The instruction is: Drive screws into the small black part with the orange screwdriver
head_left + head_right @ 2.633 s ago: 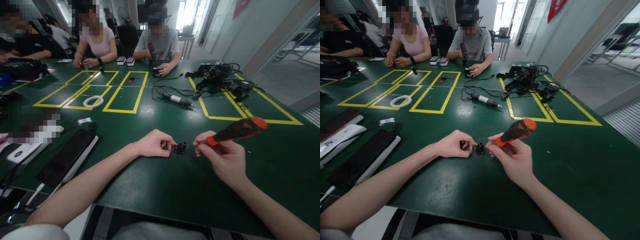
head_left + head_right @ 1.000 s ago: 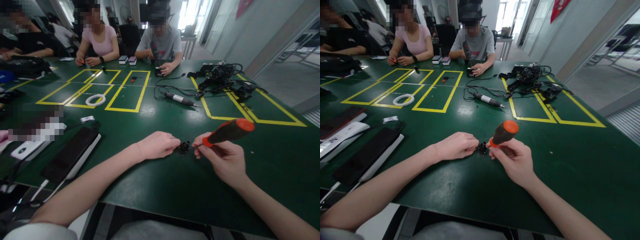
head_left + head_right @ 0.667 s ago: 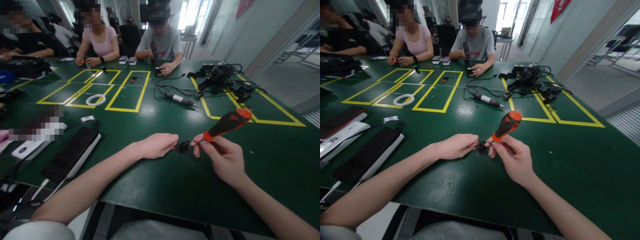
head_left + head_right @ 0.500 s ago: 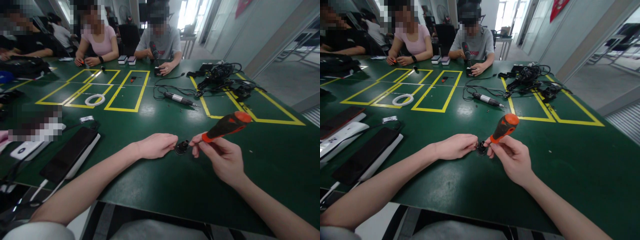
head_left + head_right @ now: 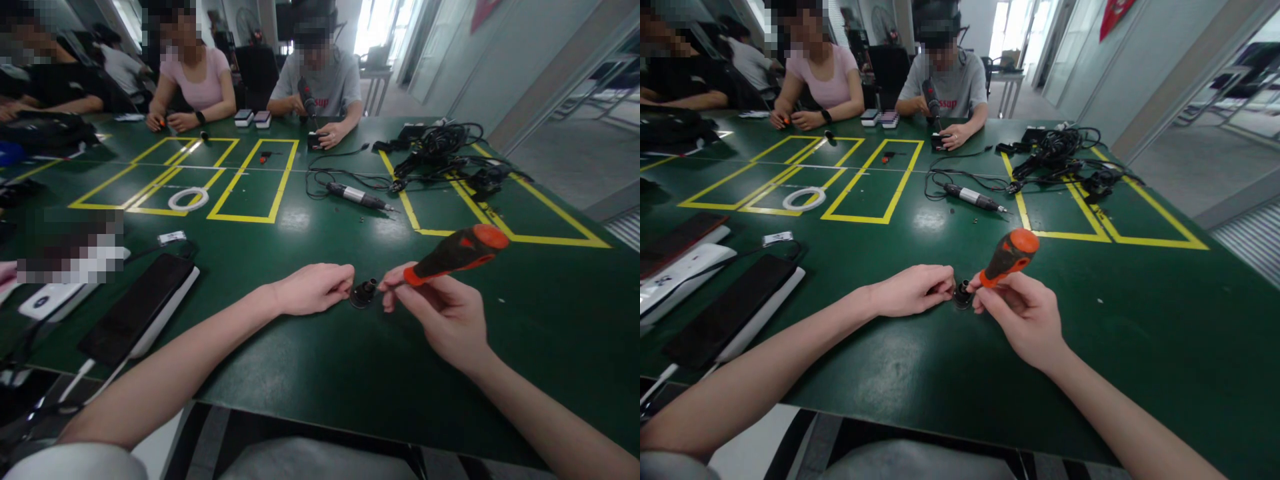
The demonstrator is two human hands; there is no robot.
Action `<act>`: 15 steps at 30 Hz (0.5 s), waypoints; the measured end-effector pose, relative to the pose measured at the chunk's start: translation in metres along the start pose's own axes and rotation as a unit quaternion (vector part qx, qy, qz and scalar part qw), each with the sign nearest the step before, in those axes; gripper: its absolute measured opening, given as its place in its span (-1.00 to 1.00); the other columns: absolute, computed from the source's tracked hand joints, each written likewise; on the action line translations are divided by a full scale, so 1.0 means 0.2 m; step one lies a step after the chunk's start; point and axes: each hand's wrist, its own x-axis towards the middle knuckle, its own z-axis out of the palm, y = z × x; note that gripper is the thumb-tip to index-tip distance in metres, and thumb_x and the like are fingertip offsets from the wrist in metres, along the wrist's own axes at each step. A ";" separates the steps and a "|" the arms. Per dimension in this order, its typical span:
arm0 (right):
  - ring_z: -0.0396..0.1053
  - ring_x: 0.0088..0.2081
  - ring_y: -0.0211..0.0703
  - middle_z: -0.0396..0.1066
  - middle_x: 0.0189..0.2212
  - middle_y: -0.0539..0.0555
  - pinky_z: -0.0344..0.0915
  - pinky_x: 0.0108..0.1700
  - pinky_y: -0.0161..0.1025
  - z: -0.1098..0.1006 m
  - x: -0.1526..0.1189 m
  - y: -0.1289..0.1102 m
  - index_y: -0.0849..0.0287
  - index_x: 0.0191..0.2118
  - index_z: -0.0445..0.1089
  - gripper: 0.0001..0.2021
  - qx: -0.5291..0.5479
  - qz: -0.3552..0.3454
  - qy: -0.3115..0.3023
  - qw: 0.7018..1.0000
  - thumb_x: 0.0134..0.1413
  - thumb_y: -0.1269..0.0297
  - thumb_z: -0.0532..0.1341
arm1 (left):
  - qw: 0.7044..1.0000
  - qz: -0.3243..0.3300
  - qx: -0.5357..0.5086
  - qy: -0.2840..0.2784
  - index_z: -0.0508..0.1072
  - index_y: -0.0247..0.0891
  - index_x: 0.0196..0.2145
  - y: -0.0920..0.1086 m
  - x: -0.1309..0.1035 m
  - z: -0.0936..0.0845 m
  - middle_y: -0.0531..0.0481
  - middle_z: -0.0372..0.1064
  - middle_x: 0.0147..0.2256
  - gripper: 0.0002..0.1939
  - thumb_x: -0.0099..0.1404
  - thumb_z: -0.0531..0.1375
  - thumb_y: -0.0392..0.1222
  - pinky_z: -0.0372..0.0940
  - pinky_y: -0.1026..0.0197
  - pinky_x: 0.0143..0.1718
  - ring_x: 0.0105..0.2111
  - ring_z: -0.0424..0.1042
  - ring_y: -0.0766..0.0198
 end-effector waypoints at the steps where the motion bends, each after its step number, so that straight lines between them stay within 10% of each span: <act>1: 0.52 -0.51 -0.20 0.61 -0.38 0.06 0.59 -0.45 -0.25 0.00 0.00 0.00 0.12 -0.29 0.56 -0.90 -0.005 0.001 0.009 1.000 0.16 0.24 0.43 | 1.000 -0.004 -0.020 0.002 0.22 -0.21 -0.37 0.00 0.00 0.00 0.13 0.26 -0.41 -0.80 0.35 0.18 -0.39 0.08 0.29 -0.38 -0.42 0.25 0.35; 15: 0.50 -0.54 -0.21 0.58 -0.42 0.06 0.54 -0.50 -0.26 0.00 0.01 -0.01 0.13 -0.31 0.57 -0.87 0.010 0.013 -0.001 1.000 0.21 0.21 0.40 | 0.989 -0.006 -0.143 0.024 0.55 -0.30 -0.01 -0.06 0.01 0.01 0.00 0.46 -0.19 -0.52 0.13 0.48 -0.18 0.24 0.29 -0.30 -0.35 0.31 0.36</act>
